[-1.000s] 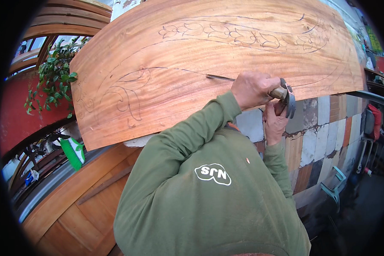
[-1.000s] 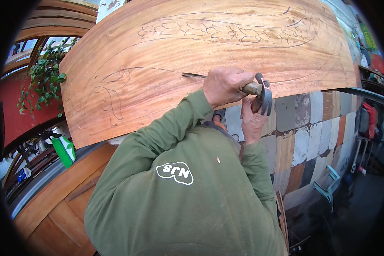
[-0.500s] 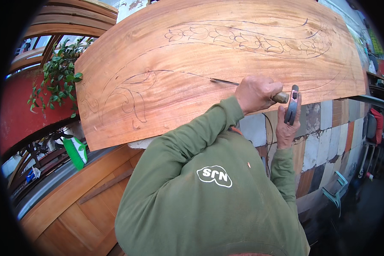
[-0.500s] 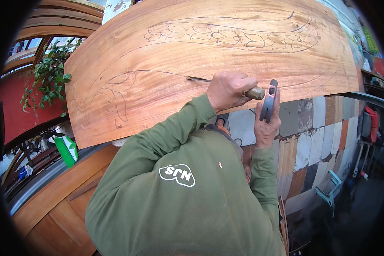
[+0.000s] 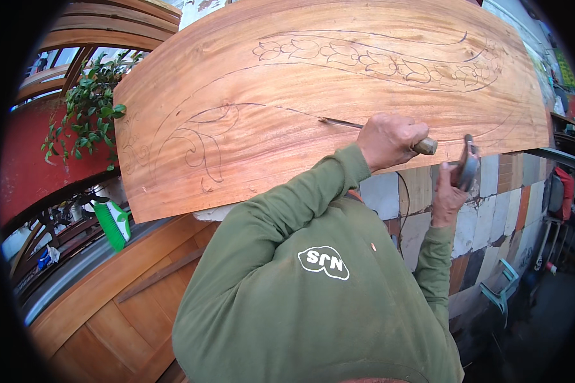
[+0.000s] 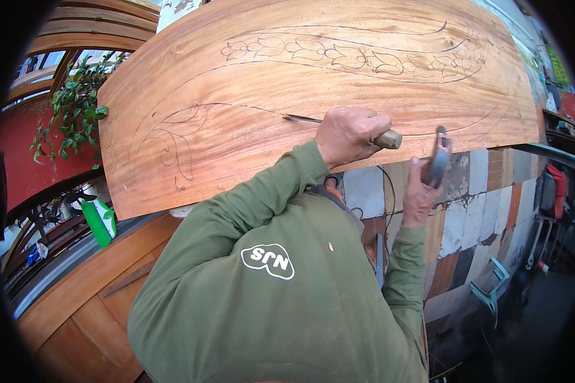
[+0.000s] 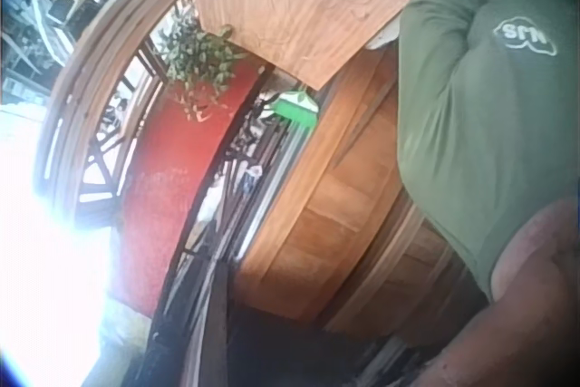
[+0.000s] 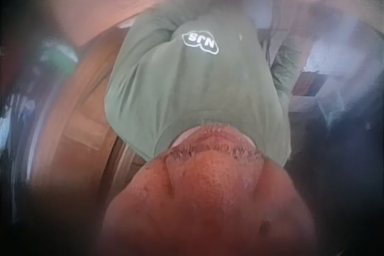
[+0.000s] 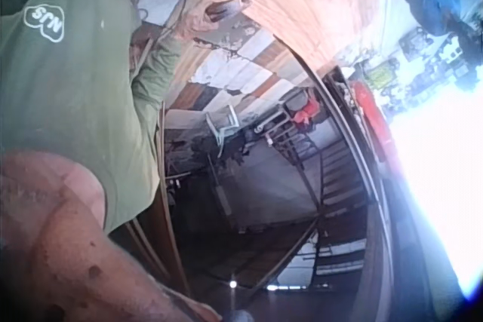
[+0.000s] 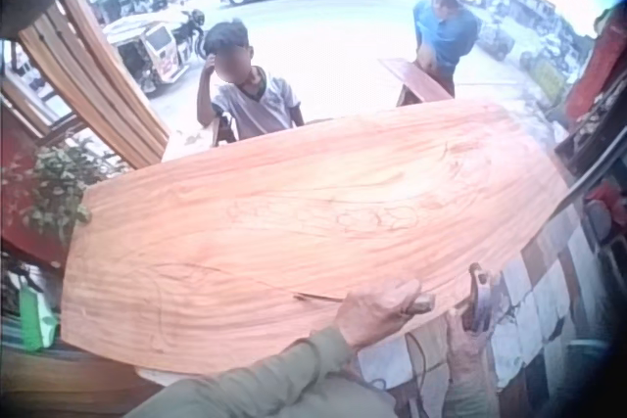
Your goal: The person carves a floral design into a large wooden board using a chisel and hammer. They repeatedly position the chisel along the drawn lines and strike it with the hammer to remove wood shavings.
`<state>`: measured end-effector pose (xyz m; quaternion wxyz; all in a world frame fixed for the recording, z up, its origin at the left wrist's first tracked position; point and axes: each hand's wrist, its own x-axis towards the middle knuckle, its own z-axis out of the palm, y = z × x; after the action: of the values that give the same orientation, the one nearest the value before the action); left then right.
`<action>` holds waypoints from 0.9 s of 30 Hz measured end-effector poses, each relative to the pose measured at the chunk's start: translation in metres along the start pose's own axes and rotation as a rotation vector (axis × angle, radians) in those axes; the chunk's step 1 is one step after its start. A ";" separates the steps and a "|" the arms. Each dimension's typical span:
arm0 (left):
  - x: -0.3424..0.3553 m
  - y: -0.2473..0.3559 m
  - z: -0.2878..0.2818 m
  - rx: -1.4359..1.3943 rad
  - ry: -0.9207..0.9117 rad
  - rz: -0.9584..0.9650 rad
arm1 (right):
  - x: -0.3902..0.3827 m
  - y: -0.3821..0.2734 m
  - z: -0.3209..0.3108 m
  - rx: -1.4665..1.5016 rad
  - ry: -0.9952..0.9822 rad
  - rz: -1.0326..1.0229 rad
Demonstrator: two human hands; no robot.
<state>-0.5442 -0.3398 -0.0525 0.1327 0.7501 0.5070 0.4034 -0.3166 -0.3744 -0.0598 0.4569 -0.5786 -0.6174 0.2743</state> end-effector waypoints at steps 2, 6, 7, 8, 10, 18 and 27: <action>-0.003 -0.003 0.005 0.007 0.015 -0.019 | 0.035 -0.032 -0.029 0.300 0.189 0.126; 0.001 -0.001 0.005 -0.003 0.012 -0.023 | 0.031 -0.026 -0.011 0.744 0.624 0.078; 0.005 0.000 0.006 0.002 -0.011 -0.013 | 0.001 -0.023 0.026 0.343 0.373 -0.032; 0.003 0.001 0.005 0.017 -0.029 -0.022 | -0.016 -0.017 0.038 0.137 0.200 -0.046; -0.005 0.002 0.004 -0.008 -0.021 0.002 | -0.034 -0.001 0.033 -0.082 -0.031 -0.074; -0.007 -0.006 0.003 0.000 -0.007 -0.013 | 0.044 -0.056 -0.024 0.732 0.590 0.091; -0.006 -0.008 -0.001 0.005 -0.013 -0.005 | 0.013 -0.013 -0.021 0.054 0.025 0.104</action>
<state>-0.5513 -0.3416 -0.0601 0.1350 0.7516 0.5092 0.3970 -0.3032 -0.3676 -0.0366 0.4653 -0.6008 -0.5729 0.3072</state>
